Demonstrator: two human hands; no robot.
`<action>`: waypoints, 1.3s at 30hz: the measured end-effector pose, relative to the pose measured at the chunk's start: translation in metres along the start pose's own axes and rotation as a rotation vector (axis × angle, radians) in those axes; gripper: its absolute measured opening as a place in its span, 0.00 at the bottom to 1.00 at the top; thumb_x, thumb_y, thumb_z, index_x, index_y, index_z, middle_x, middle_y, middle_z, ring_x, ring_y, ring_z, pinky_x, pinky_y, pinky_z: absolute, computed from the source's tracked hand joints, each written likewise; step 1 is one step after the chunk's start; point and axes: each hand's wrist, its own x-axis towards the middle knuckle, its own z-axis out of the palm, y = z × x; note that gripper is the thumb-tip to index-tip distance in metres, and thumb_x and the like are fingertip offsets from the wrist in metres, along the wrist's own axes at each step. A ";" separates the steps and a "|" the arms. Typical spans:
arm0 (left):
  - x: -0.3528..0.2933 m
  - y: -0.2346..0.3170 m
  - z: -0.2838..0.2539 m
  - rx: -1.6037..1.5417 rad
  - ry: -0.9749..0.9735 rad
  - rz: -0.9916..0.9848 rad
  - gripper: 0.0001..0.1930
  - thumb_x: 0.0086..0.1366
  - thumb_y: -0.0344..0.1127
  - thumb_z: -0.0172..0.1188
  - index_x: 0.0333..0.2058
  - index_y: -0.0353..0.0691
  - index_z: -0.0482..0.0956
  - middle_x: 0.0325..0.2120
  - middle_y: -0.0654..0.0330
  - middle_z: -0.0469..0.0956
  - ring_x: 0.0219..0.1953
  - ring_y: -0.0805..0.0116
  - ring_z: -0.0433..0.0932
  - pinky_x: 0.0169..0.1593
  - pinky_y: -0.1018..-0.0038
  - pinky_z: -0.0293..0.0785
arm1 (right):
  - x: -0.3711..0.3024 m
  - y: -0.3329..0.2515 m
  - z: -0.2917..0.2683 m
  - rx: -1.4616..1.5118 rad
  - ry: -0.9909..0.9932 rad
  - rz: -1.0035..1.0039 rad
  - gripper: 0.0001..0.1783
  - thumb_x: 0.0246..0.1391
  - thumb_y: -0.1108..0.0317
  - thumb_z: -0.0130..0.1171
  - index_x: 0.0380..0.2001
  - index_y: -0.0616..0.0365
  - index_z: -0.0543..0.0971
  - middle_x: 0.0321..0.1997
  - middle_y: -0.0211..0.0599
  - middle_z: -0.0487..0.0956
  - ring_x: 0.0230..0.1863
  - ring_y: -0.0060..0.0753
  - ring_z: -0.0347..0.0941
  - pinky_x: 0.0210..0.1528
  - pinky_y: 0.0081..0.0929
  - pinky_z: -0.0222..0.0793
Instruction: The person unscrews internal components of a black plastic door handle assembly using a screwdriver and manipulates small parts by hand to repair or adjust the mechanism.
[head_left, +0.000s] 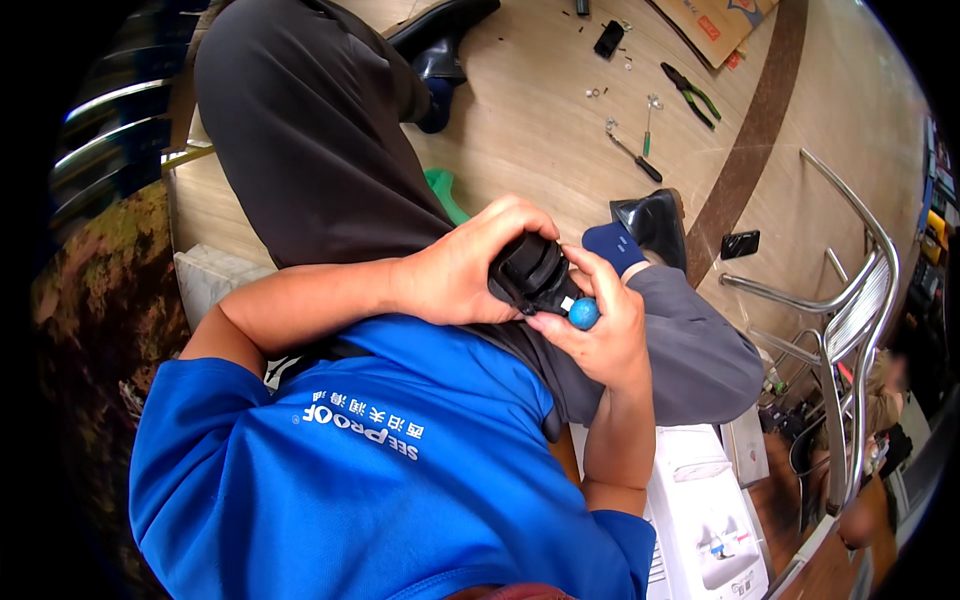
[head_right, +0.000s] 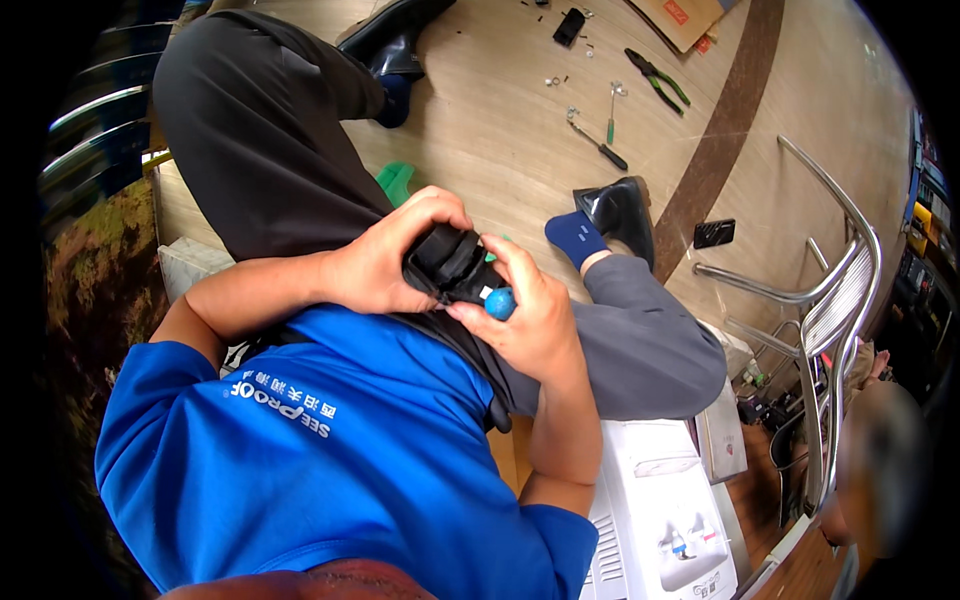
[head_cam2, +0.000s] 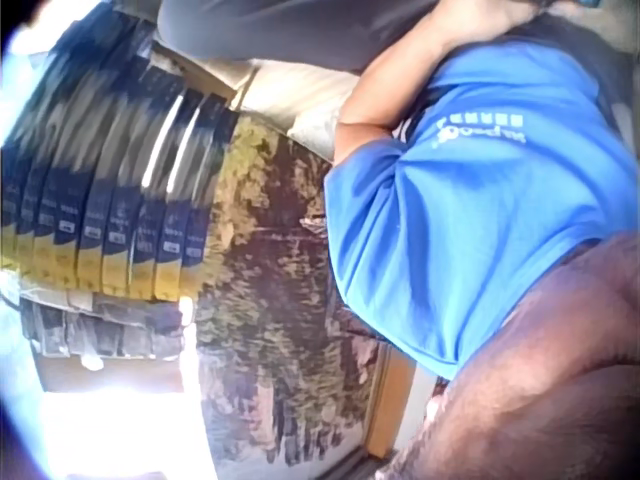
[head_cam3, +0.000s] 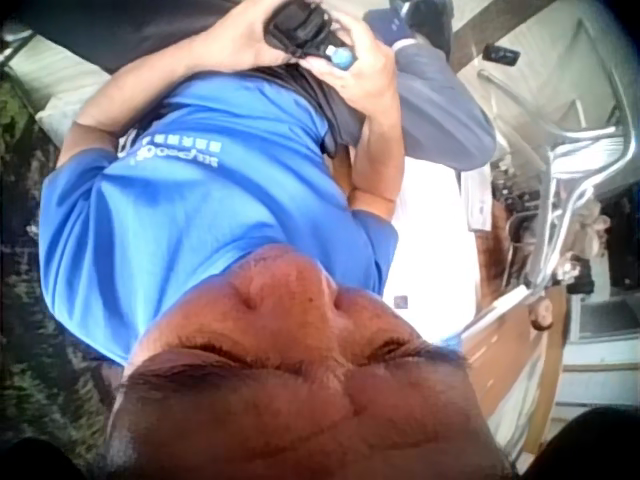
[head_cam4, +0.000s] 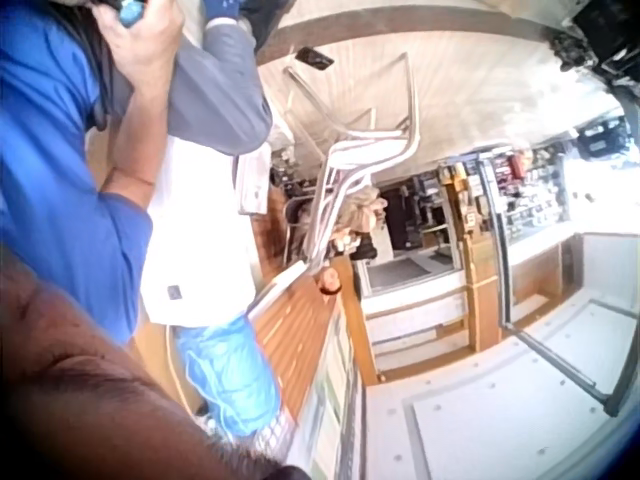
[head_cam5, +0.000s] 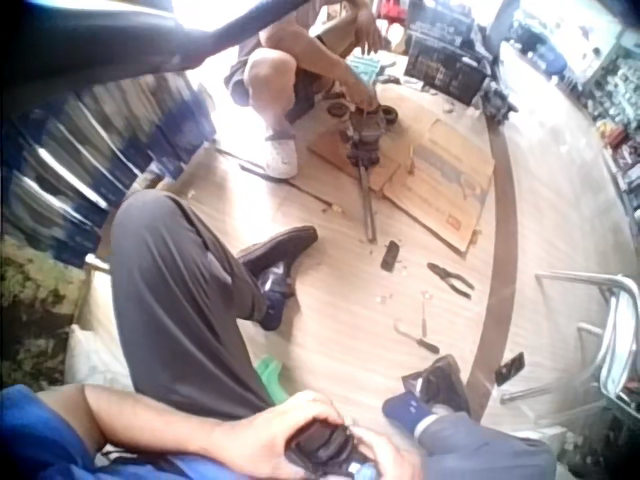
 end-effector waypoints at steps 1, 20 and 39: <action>-0.001 0.000 0.000 -0.008 0.005 -0.035 0.39 0.41 0.23 0.74 0.54 0.40 0.66 0.49 0.52 0.67 0.54 0.52 0.70 0.59 0.66 0.68 | 0.003 -0.001 -0.001 0.021 -0.008 0.012 0.39 0.40 0.62 0.78 0.55 0.61 0.73 0.37 0.49 0.83 0.39 0.45 0.83 0.41 0.32 0.76; -0.013 -0.004 0.015 -0.236 0.190 -0.244 0.42 0.44 0.25 0.77 0.57 0.40 0.62 0.50 0.60 0.67 0.53 0.71 0.70 0.58 0.72 0.69 | 0.018 -0.006 -0.003 0.004 0.008 -0.013 0.35 0.39 0.67 0.75 0.53 0.62 0.74 0.44 0.51 0.82 0.44 0.49 0.82 0.46 0.34 0.77; 0.024 -0.005 0.001 -0.081 0.279 -0.150 0.41 0.47 0.36 0.78 0.57 0.39 0.64 0.45 0.58 0.75 0.50 0.67 0.74 0.56 0.70 0.72 | 0.033 -0.015 -0.026 -0.142 0.182 -0.218 0.38 0.46 0.52 0.74 0.55 0.65 0.74 0.45 0.56 0.82 0.47 0.52 0.82 0.48 0.37 0.77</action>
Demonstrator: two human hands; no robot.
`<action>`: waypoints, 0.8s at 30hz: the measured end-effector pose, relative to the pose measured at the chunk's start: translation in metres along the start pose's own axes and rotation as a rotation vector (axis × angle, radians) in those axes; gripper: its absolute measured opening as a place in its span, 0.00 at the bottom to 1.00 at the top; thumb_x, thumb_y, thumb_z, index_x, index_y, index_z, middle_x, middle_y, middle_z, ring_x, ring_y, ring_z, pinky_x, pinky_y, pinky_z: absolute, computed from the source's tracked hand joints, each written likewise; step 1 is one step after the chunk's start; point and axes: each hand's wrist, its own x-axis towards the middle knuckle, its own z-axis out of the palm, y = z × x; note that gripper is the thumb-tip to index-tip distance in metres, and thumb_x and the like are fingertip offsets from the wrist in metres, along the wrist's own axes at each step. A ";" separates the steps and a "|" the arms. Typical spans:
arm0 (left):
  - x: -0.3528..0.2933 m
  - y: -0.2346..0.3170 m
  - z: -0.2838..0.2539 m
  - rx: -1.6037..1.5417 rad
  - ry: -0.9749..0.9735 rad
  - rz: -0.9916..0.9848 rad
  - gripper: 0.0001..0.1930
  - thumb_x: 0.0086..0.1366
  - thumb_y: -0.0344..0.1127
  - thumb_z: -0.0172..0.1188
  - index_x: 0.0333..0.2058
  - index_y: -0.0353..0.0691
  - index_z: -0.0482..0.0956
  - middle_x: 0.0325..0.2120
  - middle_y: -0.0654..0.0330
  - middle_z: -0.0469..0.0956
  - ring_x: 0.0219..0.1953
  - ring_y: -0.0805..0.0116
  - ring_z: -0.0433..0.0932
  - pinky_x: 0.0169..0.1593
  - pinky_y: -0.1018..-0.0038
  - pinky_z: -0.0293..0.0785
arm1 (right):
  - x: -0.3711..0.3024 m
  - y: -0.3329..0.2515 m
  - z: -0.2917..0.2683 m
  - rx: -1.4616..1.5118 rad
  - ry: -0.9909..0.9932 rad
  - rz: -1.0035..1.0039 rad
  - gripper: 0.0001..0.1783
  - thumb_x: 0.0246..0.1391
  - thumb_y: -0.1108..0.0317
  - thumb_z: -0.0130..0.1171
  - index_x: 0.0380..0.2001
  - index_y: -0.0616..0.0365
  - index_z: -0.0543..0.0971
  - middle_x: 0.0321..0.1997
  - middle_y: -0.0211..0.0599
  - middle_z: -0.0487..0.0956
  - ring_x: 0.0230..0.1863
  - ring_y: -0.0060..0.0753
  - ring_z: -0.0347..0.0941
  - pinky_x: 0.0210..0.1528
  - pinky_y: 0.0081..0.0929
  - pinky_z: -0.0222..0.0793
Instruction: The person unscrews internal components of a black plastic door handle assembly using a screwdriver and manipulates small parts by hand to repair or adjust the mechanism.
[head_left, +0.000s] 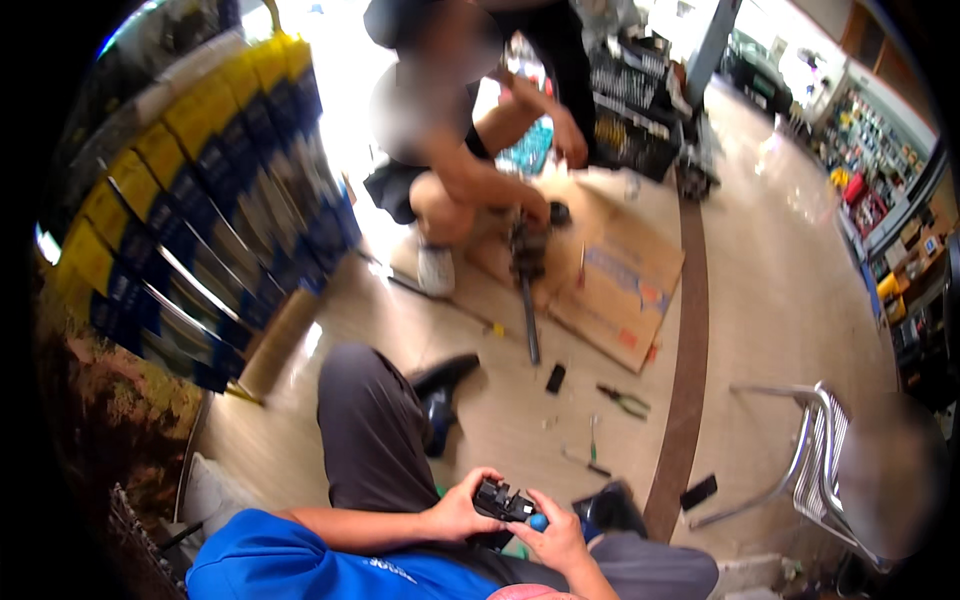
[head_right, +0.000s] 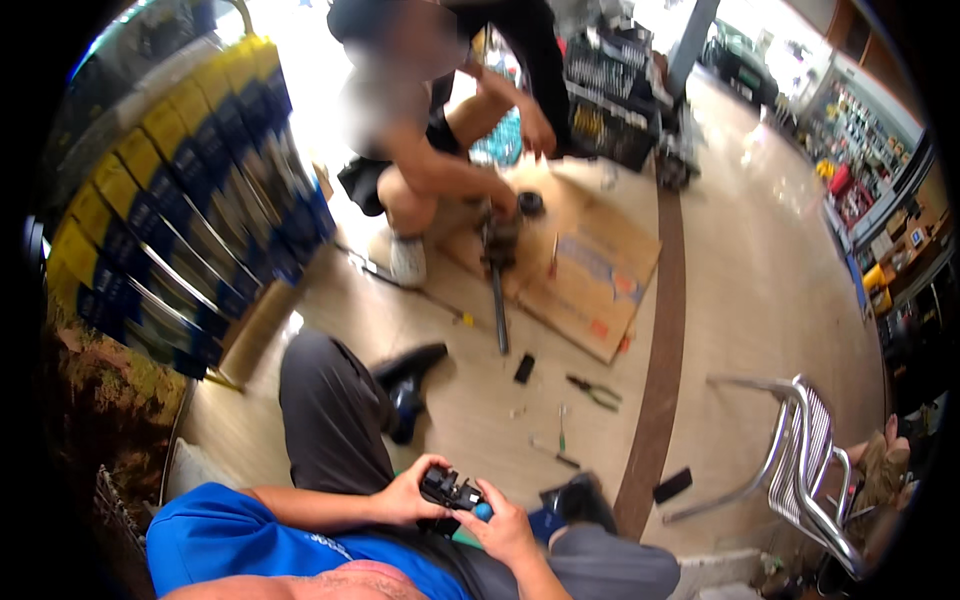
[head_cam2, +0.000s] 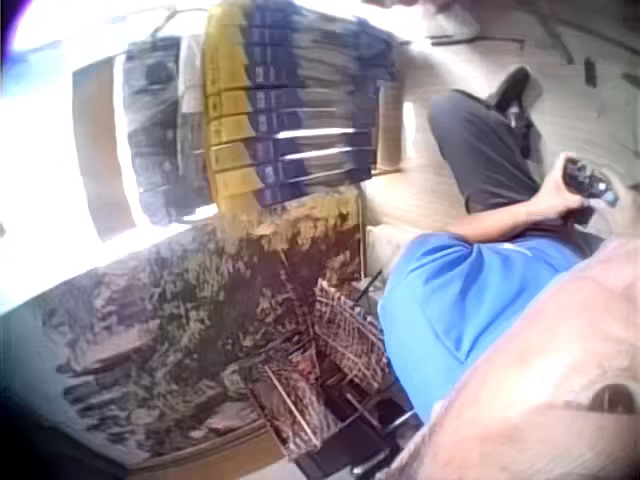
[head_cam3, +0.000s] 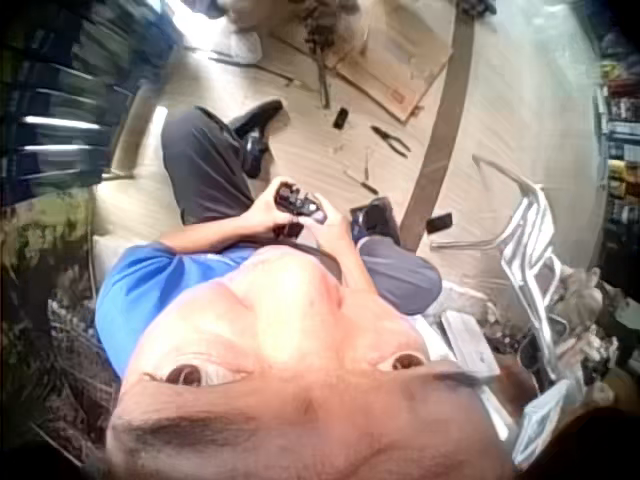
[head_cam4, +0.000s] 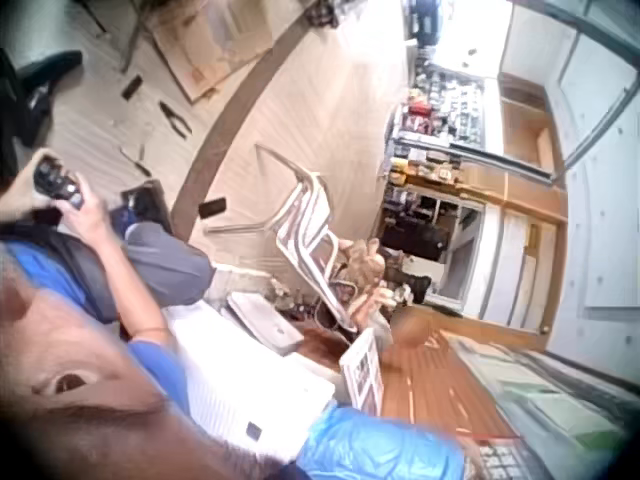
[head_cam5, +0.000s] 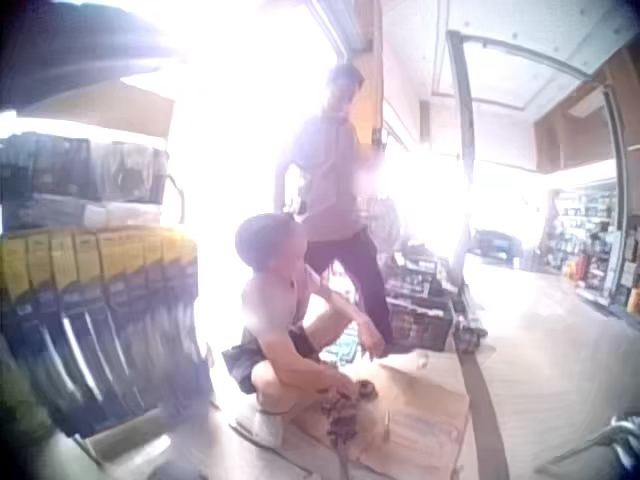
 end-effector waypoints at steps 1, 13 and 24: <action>0.007 0.006 0.001 0.017 0.033 -0.020 0.41 0.48 0.37 0.78 0.57 0.38 0.63 0.44 0.58 0.75 0.48 0.69 0.75 0.53 0.71 0.73 | 0.007 -0.004 -0.003 -0.001 -0.005 0.028 0.37 0.47 0.51 0.74 0.54 0.65 0.75 0.43 0.55 0.83 0.46 0.51 0.82 0.47 0.37 0.77; 0.113 0.112 -0.018 -0.761 0.353 -0.005 0.28 0.55 0.21 0.67 0.53 0.35 0.64 0.41 0.54 0.75 0.42 0.60 0.80 0.44 0.62 0.83 | 0.063 0.091 -0.025 -0.221 0.452 0.260 0.32 0.50 0.51 0.69 0.51 0.64 0.77 0.36 0.54 0.83 0.41 0.55 0.81 0.45 0.43 0.75; 0.167 0.072 0.001 -0.964 0.150 -0.018 0.09 0.61 0.28 0.62 0.40 0.34 0.78 0.33 0.59 0.82 0.35 0.64 0.83 0.44 0.66 0.81 | 0.022 0.324 0.079 -0.737 -0.508 0.557 0.23 0.49 0.66 0.57 0.51 0.60 0.77 0.56 0.56 0.77 0.57 0.56 0.74 0.58 0.47 0.70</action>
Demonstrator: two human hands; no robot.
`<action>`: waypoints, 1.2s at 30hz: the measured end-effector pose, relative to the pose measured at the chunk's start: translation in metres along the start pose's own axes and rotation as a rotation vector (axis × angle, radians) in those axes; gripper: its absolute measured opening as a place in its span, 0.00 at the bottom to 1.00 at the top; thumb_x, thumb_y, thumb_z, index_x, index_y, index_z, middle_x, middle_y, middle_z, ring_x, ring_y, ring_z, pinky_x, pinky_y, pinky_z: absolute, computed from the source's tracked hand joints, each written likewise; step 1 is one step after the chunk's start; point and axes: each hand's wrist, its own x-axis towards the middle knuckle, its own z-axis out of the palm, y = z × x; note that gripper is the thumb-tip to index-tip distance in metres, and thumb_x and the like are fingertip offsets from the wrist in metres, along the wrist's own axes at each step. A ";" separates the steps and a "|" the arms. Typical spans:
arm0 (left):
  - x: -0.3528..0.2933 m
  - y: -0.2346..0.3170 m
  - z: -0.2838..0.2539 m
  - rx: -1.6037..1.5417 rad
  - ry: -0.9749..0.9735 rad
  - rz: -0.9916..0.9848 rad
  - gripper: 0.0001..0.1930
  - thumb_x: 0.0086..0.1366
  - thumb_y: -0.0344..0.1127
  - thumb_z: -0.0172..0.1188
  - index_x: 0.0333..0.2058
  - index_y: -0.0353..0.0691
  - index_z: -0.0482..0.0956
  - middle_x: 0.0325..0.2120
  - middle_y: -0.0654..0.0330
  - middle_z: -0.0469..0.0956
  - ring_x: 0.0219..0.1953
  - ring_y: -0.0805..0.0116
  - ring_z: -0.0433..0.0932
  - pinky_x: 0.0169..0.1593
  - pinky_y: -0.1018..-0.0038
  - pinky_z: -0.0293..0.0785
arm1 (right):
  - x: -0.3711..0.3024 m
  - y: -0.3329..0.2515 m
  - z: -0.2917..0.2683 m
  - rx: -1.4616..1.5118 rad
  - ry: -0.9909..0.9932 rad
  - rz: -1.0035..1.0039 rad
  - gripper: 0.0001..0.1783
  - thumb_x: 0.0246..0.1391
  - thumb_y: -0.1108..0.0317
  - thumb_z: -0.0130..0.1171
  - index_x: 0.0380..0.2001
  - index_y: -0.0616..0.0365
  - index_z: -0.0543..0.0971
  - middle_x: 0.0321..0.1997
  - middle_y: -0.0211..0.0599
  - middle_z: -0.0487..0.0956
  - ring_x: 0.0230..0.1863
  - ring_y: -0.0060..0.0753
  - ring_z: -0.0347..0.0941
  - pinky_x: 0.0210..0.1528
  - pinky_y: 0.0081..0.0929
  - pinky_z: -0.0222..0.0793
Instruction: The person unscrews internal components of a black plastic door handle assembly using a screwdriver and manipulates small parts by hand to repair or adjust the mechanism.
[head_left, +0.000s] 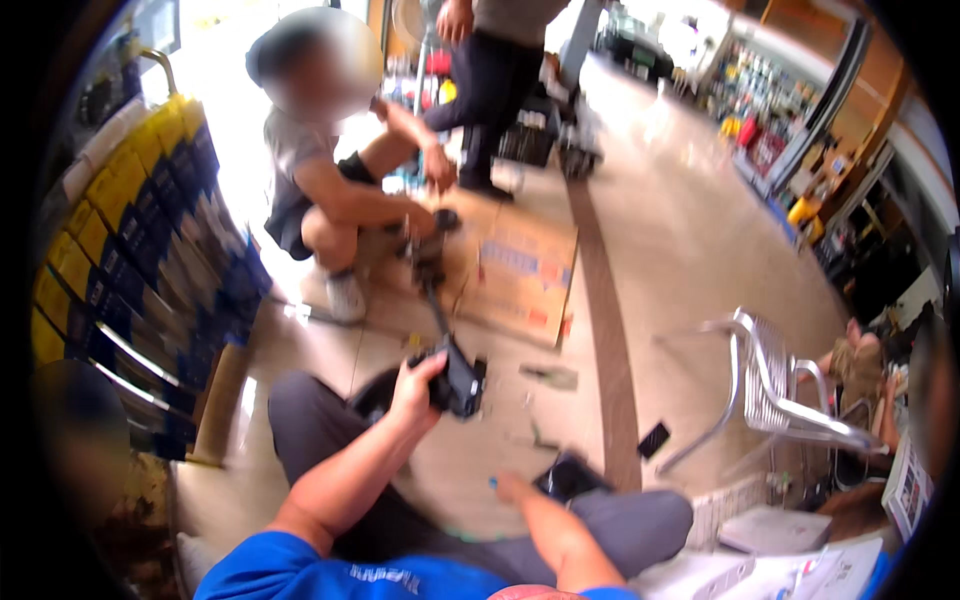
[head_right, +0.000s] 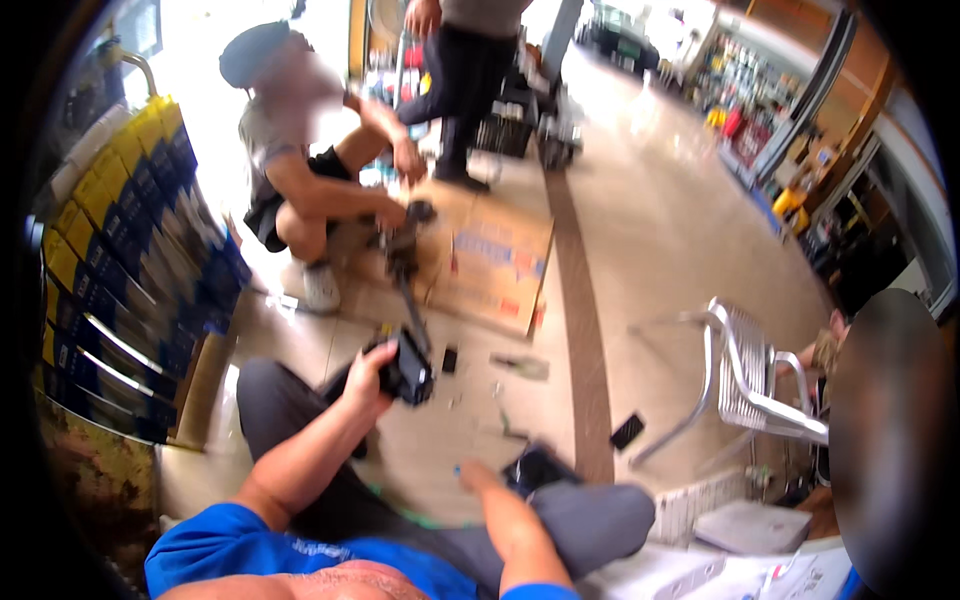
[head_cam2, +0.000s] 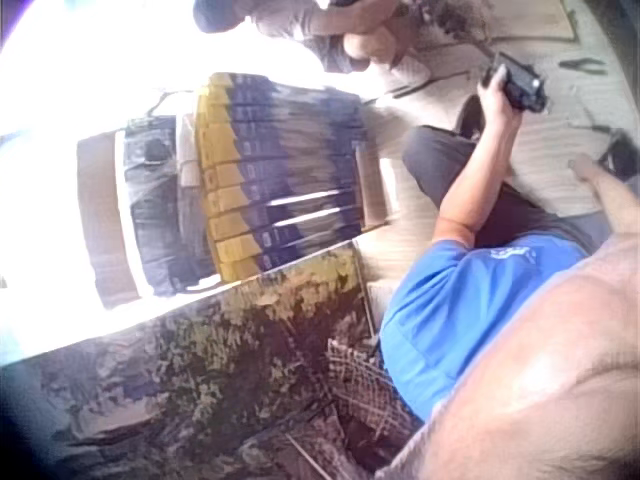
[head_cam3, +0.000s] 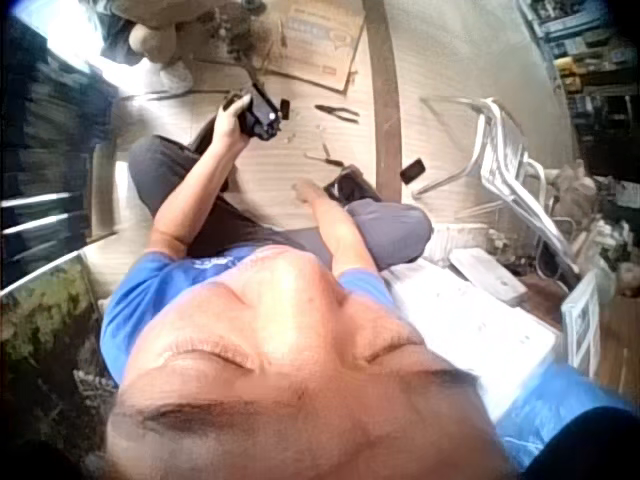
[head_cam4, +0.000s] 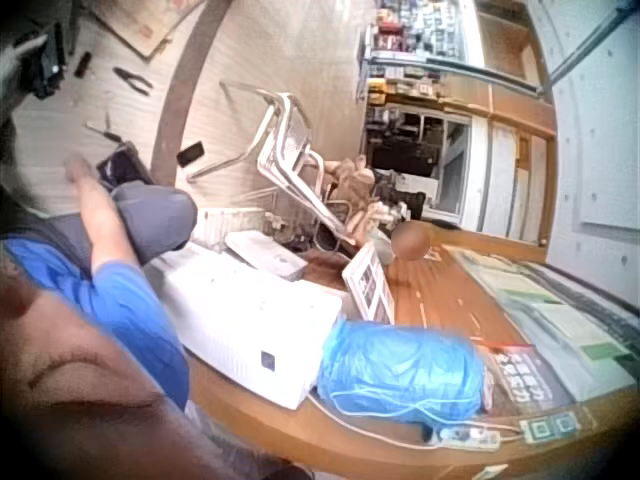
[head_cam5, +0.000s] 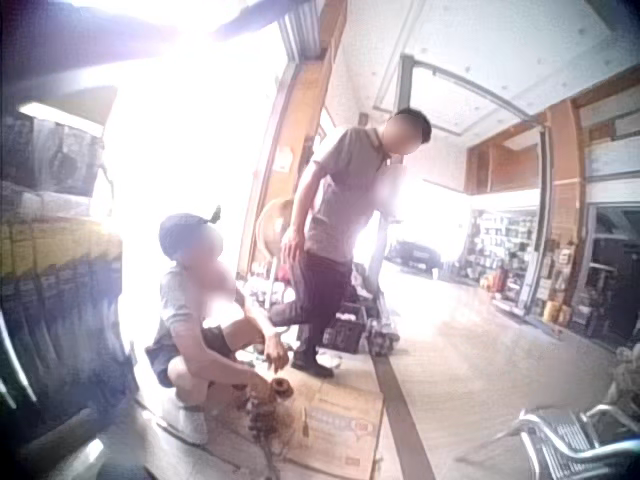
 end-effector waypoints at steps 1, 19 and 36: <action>-0.001 0.018 -0.006 0.012 0.029 0.044 0.09 0.61 0.28 0.62 0.40 0.35 0.78 0.33 0.60 0.82 0.35 0.65 0.82 0.43 0.68 0.81 | 0.009 -0.044 -0.009 0.060 0.011 -0.016 0.25 0.50 0.66 0.58 0.54 0.55 0.75 0.58 0.55 0.76 0.59 0.55 0.73 0.59 0.48 0.70; -0.009 0.033 -0.040 -0.003 0.029 -0.112 0.16 0.65 0.37 0.59 0.49 0.36 0.76 0.42 0.55 0.82 0.44 0.59 0.83 0.53 0.59 0.78 | 0.013 -0.064 -0.023 0.041 0.250 -0.107 0.15 0.55 0.71 0.53 0.45 0.49 0.81 0.50 0.43 0.79 0.59 0.51 0.70 0.61 0.45 0.66; -0.025 -0.027 0.049 0.021 -0.024 -0.048 0.44 0.50 0.18 0.56 0.66 0.39 0.49 0.47 0.54 0.69 0.47 0.65 0.74 0.54 0.68 0.72 | -0.200 -0.102 -0.334 0.637 0.763 -0.360 0.31 0.67 0.43 0.49 0.46 0.66 0.77 0.36 0.59 0.80 0.40 0.56 0.79 0.44 0.42 0.72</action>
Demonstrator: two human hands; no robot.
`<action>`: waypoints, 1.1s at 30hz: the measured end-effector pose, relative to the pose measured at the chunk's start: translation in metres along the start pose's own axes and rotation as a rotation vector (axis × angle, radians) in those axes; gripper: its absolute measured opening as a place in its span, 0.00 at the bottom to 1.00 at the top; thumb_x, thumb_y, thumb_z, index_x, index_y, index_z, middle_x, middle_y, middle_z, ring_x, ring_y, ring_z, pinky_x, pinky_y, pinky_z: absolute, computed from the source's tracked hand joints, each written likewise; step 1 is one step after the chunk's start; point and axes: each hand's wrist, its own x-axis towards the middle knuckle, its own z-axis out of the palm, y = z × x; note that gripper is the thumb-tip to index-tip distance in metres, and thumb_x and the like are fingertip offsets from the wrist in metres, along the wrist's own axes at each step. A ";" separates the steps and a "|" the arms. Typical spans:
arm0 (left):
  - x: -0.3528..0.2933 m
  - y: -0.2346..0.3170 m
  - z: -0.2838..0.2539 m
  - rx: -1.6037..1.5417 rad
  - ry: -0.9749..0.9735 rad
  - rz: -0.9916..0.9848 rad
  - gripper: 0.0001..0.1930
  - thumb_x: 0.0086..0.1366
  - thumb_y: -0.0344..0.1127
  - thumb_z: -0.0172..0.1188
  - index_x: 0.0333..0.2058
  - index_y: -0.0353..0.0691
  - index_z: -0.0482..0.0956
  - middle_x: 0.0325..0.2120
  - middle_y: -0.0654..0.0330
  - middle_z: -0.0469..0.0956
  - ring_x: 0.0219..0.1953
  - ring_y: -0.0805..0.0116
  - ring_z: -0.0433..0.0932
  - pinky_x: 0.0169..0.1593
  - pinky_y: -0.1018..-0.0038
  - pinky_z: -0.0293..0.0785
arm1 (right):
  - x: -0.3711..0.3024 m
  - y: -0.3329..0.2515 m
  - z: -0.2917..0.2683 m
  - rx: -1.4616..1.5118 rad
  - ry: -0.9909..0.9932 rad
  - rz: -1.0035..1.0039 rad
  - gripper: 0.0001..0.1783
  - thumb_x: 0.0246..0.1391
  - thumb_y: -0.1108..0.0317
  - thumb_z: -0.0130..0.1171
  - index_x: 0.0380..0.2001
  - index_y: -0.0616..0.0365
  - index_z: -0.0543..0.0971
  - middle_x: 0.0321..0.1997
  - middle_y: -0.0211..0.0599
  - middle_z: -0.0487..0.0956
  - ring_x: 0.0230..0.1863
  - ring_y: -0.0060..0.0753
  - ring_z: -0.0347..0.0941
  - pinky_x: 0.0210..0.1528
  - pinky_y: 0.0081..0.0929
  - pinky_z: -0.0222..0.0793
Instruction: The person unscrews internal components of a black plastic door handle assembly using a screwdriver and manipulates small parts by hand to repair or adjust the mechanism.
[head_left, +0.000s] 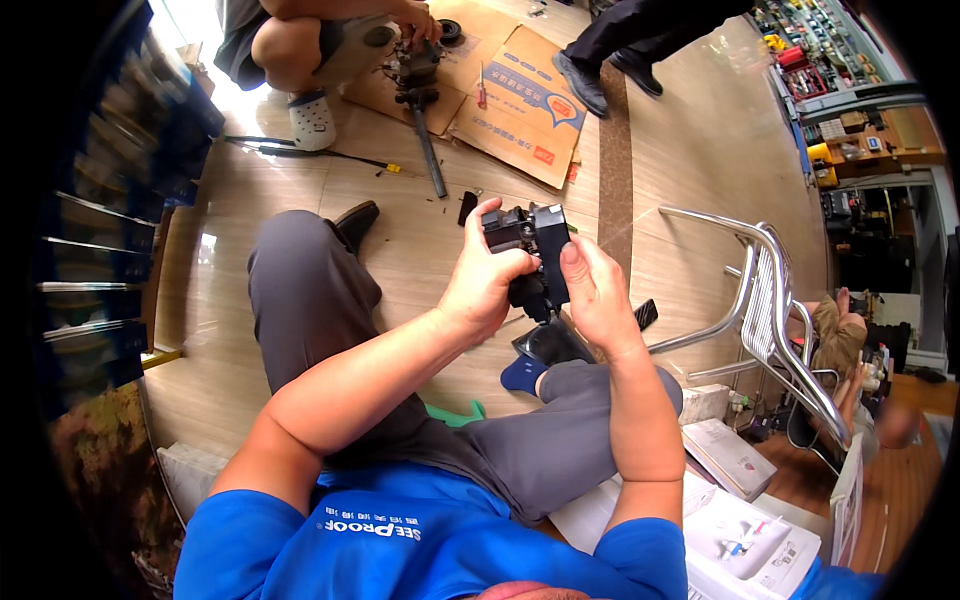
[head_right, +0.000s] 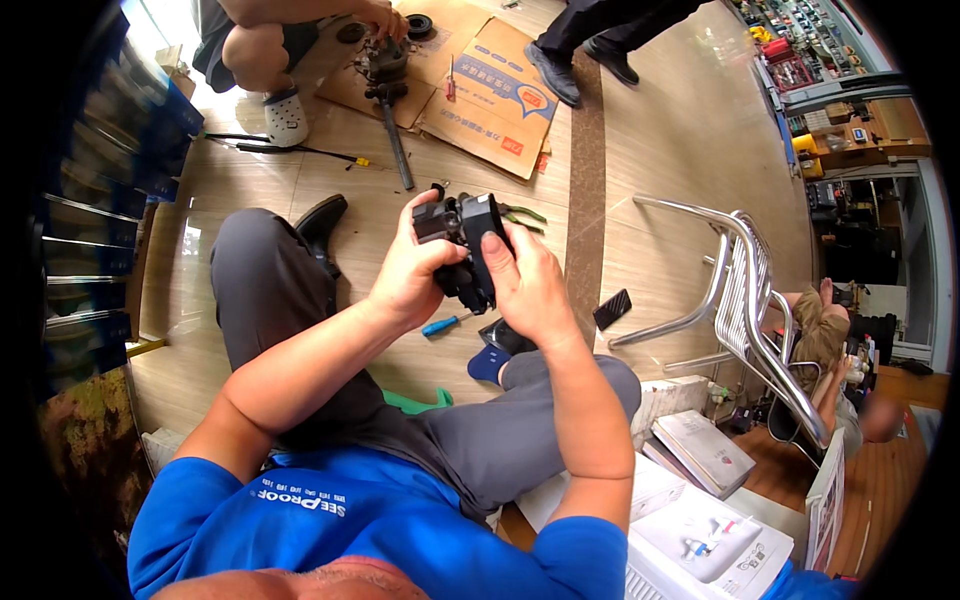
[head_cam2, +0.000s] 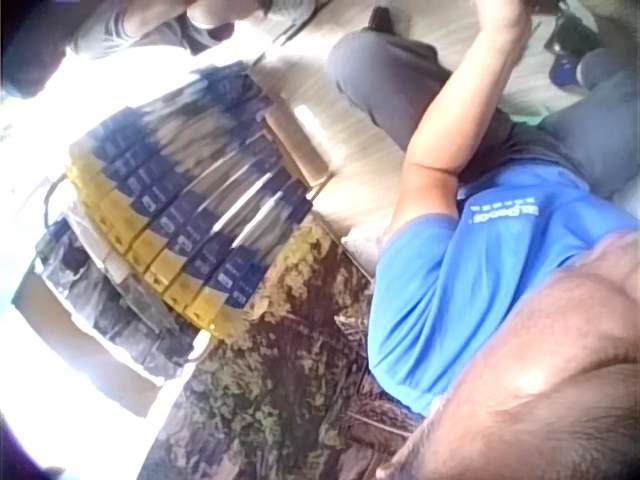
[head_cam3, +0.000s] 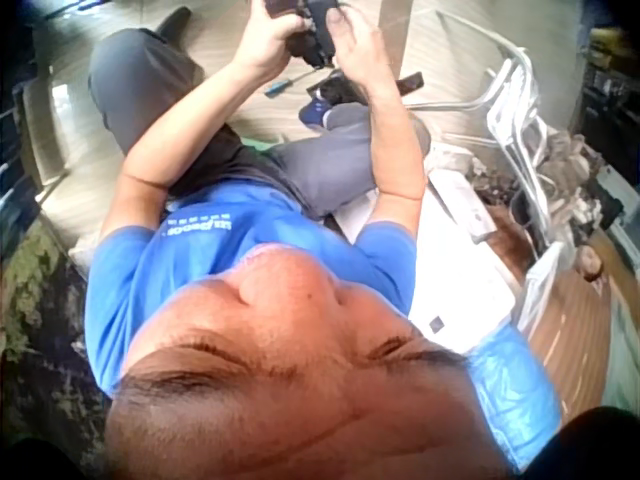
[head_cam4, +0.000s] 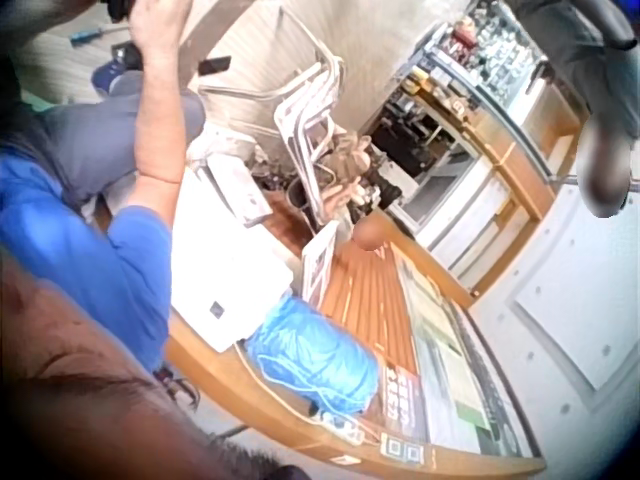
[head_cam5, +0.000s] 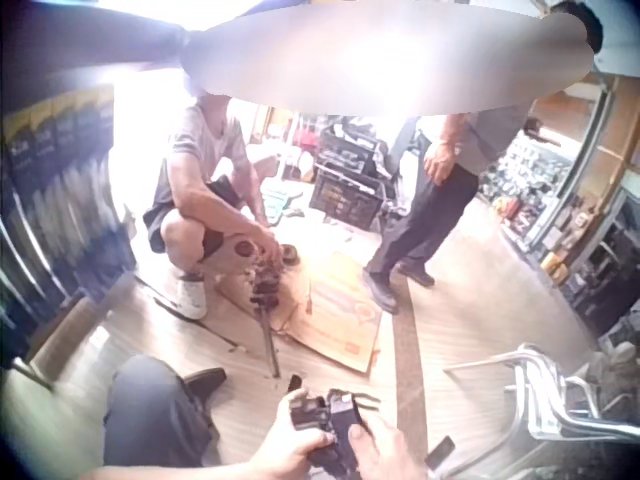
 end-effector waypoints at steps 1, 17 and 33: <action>0.001 -0.006 0.002 0.002 -0.007 0.002 0.45 0.50 0.18 0.57 0.66 0.40 0.47 0.45 0.54 0.70 0.44 0.67 0.74 0.50 0.70 0.75 | 0.001 0.002 0.002 0.015 0.020 -0.012 0.31 0.66 0.43 0.49 0.44 0.66 0.77 0.36 0.60 0.80 0.40 0.60 0.78 0.43 0.44 0.72; 0.005 -0.024 0.024 0.887 -0.157 0.374 0.45 0.46 0.31 0.76 0.61 0.40 0.58 0.47 0.55 0.71 0.48 0.67 0.74 0.52 0.70 0.74 | -0.011 0.041 -0.004 -0.070 0.383 -0.199 0.42 0.63 0.30 0.41 0.40 0.67 0.75 0.26 0.40 0.77 0.27 0.36 0.75 0.32 0.33 0.70; 0.011 -0.028 0.024 0.935 -0.096 0.529 0.40 0.47 0.30 0.74 0.56 0.38 0.60 0.44 0.52 0.71 0.45 0.60 0.74 0.50 0.66 0.74 | 0.001 0.051 -0.004 -0.036 0.347 -0.208 0.39 0.67 0.34 0.38 0.36 0.63 0.78 0.20 0.32 0.75 0.22 0.26 0.72 0.26 0.27 0.65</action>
